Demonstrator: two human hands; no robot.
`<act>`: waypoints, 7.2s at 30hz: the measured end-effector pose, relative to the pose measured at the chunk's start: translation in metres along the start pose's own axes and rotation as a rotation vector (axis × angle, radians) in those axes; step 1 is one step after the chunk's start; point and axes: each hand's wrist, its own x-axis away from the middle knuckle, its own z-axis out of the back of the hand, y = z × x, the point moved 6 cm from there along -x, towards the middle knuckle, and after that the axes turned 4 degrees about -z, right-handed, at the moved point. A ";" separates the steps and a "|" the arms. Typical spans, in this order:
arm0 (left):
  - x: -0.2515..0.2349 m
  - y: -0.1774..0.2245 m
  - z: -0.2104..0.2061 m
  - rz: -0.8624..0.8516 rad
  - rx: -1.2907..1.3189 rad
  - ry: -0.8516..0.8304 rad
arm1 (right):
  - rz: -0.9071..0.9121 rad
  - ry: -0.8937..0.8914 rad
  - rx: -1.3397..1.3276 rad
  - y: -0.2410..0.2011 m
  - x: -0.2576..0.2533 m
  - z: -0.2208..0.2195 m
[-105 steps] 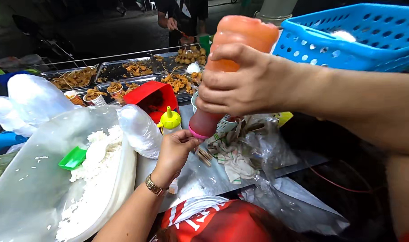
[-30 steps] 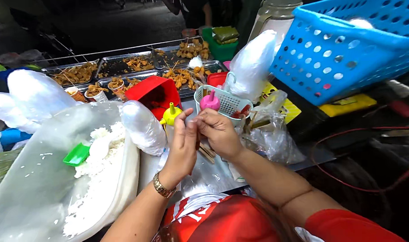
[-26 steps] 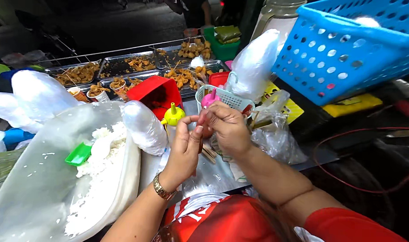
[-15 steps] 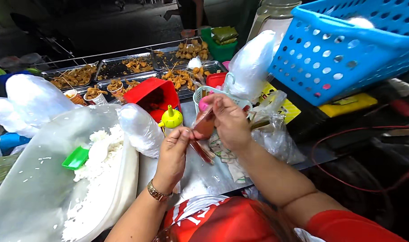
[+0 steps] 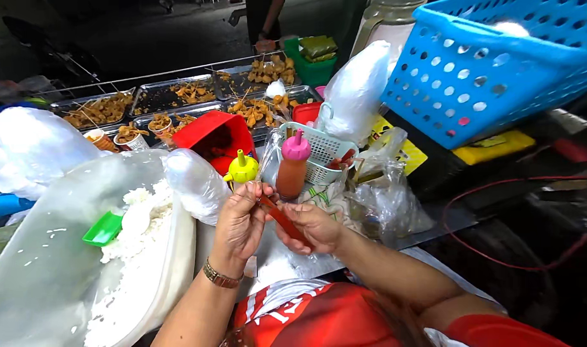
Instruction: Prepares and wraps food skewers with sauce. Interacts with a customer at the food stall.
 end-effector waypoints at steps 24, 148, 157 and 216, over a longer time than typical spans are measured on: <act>0.005 0.016 -0.020 -0.150 -0.654 -0.271 | 0.738 0.225 0.430 -0.015 0.019 -0.025; 0.019 -0.011 0.025 -0.411 -1.043 -0.042 | 0.209 0.446 0.979 -0.018 0.000 0.007; 0.025 0.056 0.007 -0.479 -0.437 -0.113 | 0.261 0.428 1.059 0.002 0.011 0.016; 0.020 0.014 0.008 -0.594 -1.439 -0.314 | 0.539 0.336 2.462 -0.128 0.065 -0.029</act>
